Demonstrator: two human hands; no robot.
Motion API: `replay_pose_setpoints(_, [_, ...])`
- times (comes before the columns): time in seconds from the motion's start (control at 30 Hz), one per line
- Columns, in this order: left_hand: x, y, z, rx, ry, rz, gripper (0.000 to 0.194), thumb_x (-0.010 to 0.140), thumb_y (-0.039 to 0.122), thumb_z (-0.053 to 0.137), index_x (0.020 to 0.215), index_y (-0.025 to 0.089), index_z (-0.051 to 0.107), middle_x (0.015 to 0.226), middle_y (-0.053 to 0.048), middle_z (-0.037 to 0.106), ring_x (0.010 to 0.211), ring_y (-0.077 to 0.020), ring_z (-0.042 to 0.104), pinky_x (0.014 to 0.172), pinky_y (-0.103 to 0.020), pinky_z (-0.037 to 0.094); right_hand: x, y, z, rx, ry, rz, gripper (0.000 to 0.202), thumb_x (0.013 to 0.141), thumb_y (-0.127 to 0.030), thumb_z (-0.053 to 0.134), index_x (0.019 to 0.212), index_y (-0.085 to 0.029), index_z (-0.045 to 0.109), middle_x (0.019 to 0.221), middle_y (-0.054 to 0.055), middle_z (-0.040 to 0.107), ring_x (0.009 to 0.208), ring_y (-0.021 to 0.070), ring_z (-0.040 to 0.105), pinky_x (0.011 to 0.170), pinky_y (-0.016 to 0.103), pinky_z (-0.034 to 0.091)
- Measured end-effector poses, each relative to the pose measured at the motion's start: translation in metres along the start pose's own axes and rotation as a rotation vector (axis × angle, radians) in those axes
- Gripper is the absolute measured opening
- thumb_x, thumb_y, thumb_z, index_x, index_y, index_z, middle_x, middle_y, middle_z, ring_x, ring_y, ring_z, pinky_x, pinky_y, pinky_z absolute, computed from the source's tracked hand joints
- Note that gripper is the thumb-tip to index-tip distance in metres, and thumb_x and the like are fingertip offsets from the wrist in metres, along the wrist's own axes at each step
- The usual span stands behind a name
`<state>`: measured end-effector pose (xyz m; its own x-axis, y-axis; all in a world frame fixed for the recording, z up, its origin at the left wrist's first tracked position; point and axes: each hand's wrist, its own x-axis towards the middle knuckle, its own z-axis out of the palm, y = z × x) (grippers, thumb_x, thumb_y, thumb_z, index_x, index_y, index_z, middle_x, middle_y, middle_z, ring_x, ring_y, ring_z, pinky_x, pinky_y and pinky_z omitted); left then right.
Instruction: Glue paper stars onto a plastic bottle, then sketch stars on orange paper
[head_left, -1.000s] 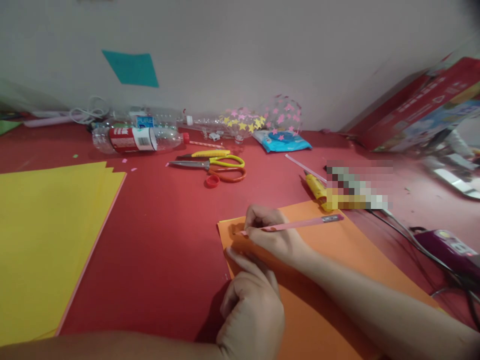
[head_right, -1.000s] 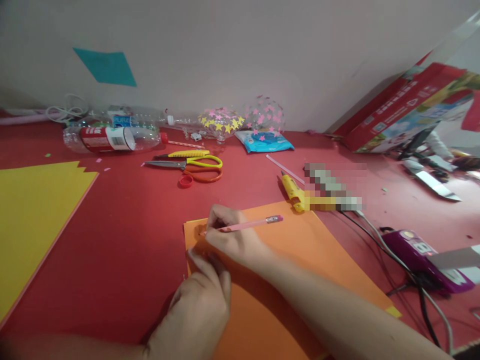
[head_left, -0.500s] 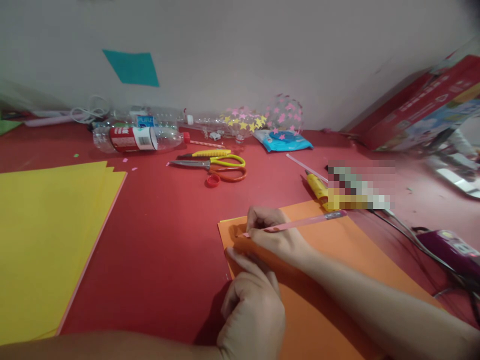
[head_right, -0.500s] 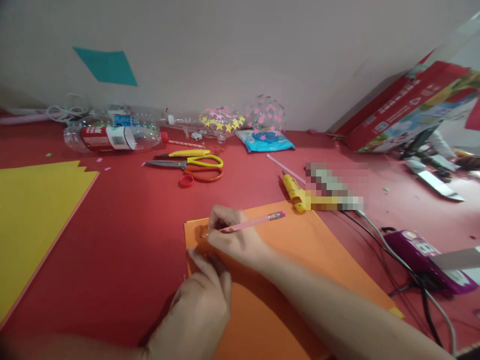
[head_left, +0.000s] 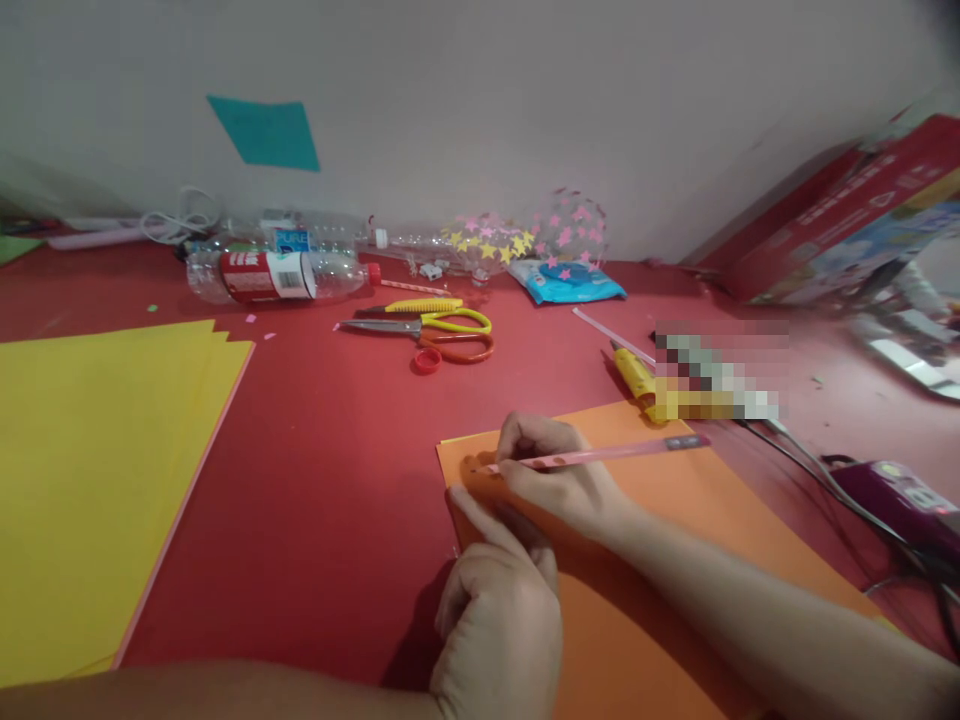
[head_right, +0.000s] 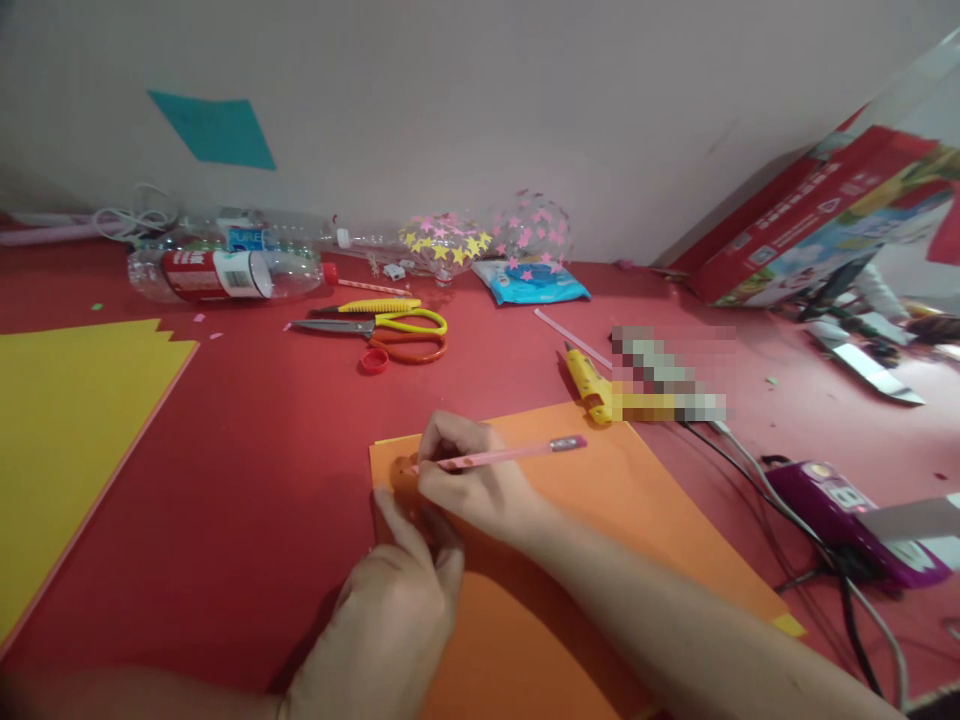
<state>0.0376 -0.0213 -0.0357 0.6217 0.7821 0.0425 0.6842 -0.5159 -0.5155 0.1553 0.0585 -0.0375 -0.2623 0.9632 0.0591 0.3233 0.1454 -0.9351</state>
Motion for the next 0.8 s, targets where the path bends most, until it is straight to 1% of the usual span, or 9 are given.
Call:
replay_pose_setpoints(0.17, [-0.0005,-0.0011,0.0007,0.001,0.005,0.025,0.037,0.096,0.029,0.038,0.11,0.011,0.068,0.101,-0.031,0.07,0.032,-0.0097,0.049,0.032,-0.018,0.032,0.0014,0.0016,0.0004,-0.027,0.017,0.002,0.008,0.064,-0.016,0.052,0.059,-0.02,0.047,0.051,-0.006,0.046,0.047,0.0077,0.035,0.043,0.02,0.025])
replay_pose_setpoints(0.27, [-0.0003,-0.0005,0.0011,0.014,-0.011,0.025,0.037,0.096,0.029,0.038,0.112,0.011,0.066,0.102,-0.031,0.07,0.033,-0.0096,0.049,0.032,-0.018,0.032,0.0023,0.0025,0.0003,-0.028,0.026,0.002,0.007,0.063,-0.016,0.051,0.059,-0.02,0.047,0.051,-0.006,0.046,0.047,0.0074,0.035,0.043,0.019,0.025])
replay_pose_setpoints(0.43, [0.0003,-0.0011,-0.0003,-0.005,-0.016,0.027,0.036,0.096,0.028,0.037,0.11,0.012,0.067,0.102,-0.03,0.07,0.034,-0.0101,0.05,0.032,-0.018,0.032,0.0024,0.0035,0.0006,-0.04,0.025,-0.021,0.007,0.063,-0.016,0.051,0.059,-0.02,0.046,0.051,-0.006,0.045,0.047,0.0072,0.035,0.043,0.019,0.024])
replay_pose_setpoints(0.6, [0.0001,-0.0013,-0.0011,0.018,-0.018,0.031,0.037,0.096,0.027,0.036,0.111,0.012,0.066,0.102,-0.031,0.07,0.033,-0.009,0.049,0.033,-0.017,0.033,0.0015,0.0024,0.0013,-0.042,0.03,-0.024,0.006,0.062,-0.015,0.05,0.059,-0.02,0.046,0.051,-0.006,0.045,0.047,0.0073,0.035,0.042,0.019,0.025])
replay_pose_setpoints(0.8, [0.0005,-0.0001,-0.001,0.025,-0.033,0.037,0.038,0.096,0.029,0.037,0.114,0.015,0.067,0.103,-0.03,0.07,0.034,-0.0102,0.051,0.034,-0.018,0.033,0.0009,0.0026,0.0033,-0.062,0.032,-0.016,0.007,0.064,-0.015,0.051,0.06,-0.019,0.047,0.052,-0.006,0.046,0.048,0.0074,0.036,0.043,0.019,0.027])
